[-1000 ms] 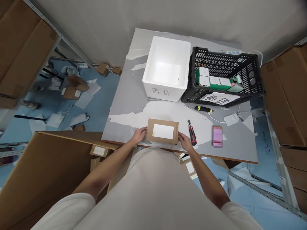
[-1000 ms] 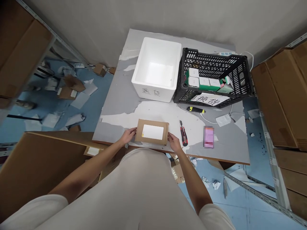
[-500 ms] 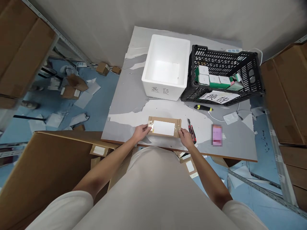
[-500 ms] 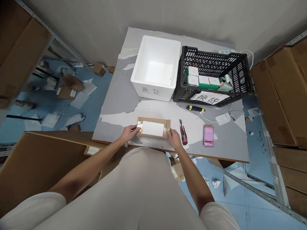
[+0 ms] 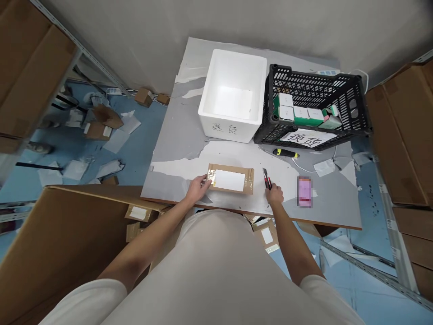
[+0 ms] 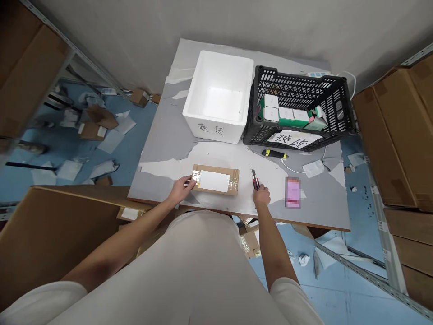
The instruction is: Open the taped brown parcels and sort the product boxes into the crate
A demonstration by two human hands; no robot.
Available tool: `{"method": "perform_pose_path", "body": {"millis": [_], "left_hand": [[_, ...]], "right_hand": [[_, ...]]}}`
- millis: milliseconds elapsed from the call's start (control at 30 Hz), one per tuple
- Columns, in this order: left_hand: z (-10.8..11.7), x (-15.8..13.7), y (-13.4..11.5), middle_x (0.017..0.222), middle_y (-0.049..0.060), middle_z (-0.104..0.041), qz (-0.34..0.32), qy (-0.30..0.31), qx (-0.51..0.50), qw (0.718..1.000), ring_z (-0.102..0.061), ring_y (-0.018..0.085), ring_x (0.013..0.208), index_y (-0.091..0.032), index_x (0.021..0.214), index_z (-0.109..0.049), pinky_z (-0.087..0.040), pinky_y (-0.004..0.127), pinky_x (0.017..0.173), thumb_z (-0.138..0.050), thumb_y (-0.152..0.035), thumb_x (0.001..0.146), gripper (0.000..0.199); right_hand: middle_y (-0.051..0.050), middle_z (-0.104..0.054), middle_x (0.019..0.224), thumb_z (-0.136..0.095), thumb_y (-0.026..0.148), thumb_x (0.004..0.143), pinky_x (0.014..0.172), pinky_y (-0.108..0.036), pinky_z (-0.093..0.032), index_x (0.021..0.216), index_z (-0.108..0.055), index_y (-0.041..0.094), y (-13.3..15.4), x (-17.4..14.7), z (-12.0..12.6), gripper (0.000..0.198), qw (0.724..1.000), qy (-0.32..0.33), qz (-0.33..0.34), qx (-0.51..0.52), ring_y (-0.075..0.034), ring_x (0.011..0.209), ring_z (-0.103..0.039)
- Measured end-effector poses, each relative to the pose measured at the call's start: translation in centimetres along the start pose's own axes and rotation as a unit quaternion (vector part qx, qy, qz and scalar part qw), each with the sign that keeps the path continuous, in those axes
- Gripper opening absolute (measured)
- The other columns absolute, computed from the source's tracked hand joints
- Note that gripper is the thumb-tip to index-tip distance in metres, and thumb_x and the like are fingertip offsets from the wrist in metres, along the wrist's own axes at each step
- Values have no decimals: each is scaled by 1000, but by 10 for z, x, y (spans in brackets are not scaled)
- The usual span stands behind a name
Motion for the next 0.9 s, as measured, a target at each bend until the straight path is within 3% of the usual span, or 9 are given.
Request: {"method": "perform_pose_path", "body": {"millis": [133, 267, 333, 400, 433, 533, 600, 767, 900], "left_hand": [[0, -16, -8, 137, 17, -46, -102, -74, 56, 990, -43, 31, 127, -14, 131, -49, -34, 47, 107, -56, -44, 83, 57], [-14, -31, -14, 139, 13, -48, -232, 29, 82, 969, -34, 28, 136, -20, 126, -54, -22, 50, 114, -49, -35, 89, 40], [-22, -33, -11, 137, 13, -51, -266, 69, 76, 958, -34, 26, 137, -19, 126, -54, -23, 51, 114, -42, -29, 92, 37], [-28, -31, -5, 136, 13, -52, -294, 68, 81, 950, -35, 24, 137, -18, 128, -52, -26, 51, 113, -36, -21, 94, 38], [-30, -30, -2, 135, 14, -52, -311, 58, 91, 944, -36, 23, 136, -17, 129, -51, -28, 51, 112, -33, -17, 93, 40], [-35, -27, 6, 135, 14, -53, -364, 28, 138, 921, -37, 21, 136, -15, 133, -46, -33, 50, 110, -30, -7, 91, 46], [-37, -26, 8, 135, 15, -53, -388, 9, 164, 907, -37, 21, 136, -14, 134, -44, -36, 49, 109, -30, -5, 89, 48], [-37, -25, 8, 133, 13, -55, -396, -15, 185, 899, -38, 21, 135, -16, 134, -45, -39, 48, 108, -30, -4, 89, 48], [-37, -25, 9, 132, 13, -55, -390, -15, 180, 903, -40, 21, 134, -15, 133, -46, -39, 48, 108, -30, -6, 90, 47]], "right_hand": [[-18, -60, 101, -55, 33, 78, 86, -44, -45, 106, -61, 12, 4, 14, 14, 35, 999, 24, 36, 14, -31, 99, -59], [-17, -61, 108, -41, 35, 88, 88, -40, -44, 121, -52, 11, 54, 2, 46, 43, 989, 13, 142, 31, -29, 102, -57], [-12, -64, 109, -40, 36, 91, 86, -37, -44, 133, -44, 17, 98, -21, 56, 46, 957, 72, 282, 14, -26, 96, -60], [-9, -61, 119, -41, 34, 92, 85, -35, -44, 142, -36, 27, 142, -49, 57, 50, 895, 159, 408, -81, -25, 102, -59], [-9, -60, 121, -40, 34, 94, 82, -34, -44, 145, -30, 31, 160, -60, 55, 52, 867, 190, 438, -144, -26, 102, -59], [-9, -61, 115, -33, 32, 97, 74, -35, -45, 148, -13, 39, 195, -81, 44, 56, 787, 249, 475, -305, -26, 93, -63], [-9, -60, 115, -30, 27, 97, 72, -35, -44, 148, -6, 42, 206, -85, 39, 58, 751, 258, 484, -368, -25, 90, -65], [-14, -58, 119, -28, 11, 93, 70, -35, -42, 147, 5, 42, 213, -87, 38, 70, 716, 242, 486, -440, -25, 87, -66], [-15, -60, 116, -28, 8, 91, 66, -34, -42, 148, 5, 40, 208, -92, 46, 73, 699, 242, 489, -463, -26, 86, -67]]}}
Point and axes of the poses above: each hand's wrist, its own x-axis towards the middle knuckle, its own z-axis out of the back of the hand, y = z × x, the point moved 3 cm from there along x, towards the middle knuckle
